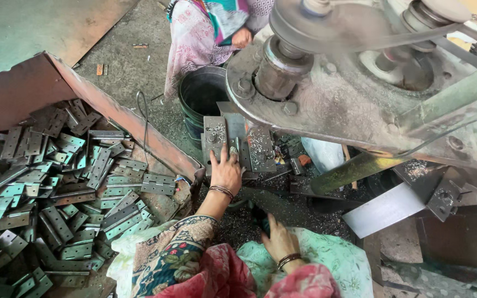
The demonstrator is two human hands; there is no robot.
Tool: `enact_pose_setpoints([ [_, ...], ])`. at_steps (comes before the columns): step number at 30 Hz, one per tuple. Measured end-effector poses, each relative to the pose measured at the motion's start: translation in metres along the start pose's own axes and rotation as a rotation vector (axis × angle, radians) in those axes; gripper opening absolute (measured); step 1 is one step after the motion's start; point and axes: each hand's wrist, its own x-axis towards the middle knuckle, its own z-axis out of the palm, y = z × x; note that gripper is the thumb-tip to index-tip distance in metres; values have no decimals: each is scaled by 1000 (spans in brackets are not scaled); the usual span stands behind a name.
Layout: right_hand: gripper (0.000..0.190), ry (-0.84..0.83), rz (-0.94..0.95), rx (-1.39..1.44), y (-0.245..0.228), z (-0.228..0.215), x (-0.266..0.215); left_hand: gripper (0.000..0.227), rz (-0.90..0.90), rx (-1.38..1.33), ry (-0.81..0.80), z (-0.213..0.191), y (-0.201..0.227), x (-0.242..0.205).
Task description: The person sits on the floor and repeatedly places small metal brackets into a press machine, then removes them and drops them into a nearby bin. The process is repeated continuously with the same type of metal piece.
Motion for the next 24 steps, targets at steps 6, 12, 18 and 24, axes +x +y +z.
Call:
enact_pose_setpoints([
  [6,70,276,-145,275,23,81,1,52,21,47,100,8,2,-9],
  [12,70,130,-129,120,32,23,18,41,-10,-15,111,14,-5,8],
  [18,68,41,39,75,8,32,5,42,-41,-72,113,12,-4,23],
  [24,68,-114,141,133,12,27,10,47,-65,7,114,11,-5,18],
])
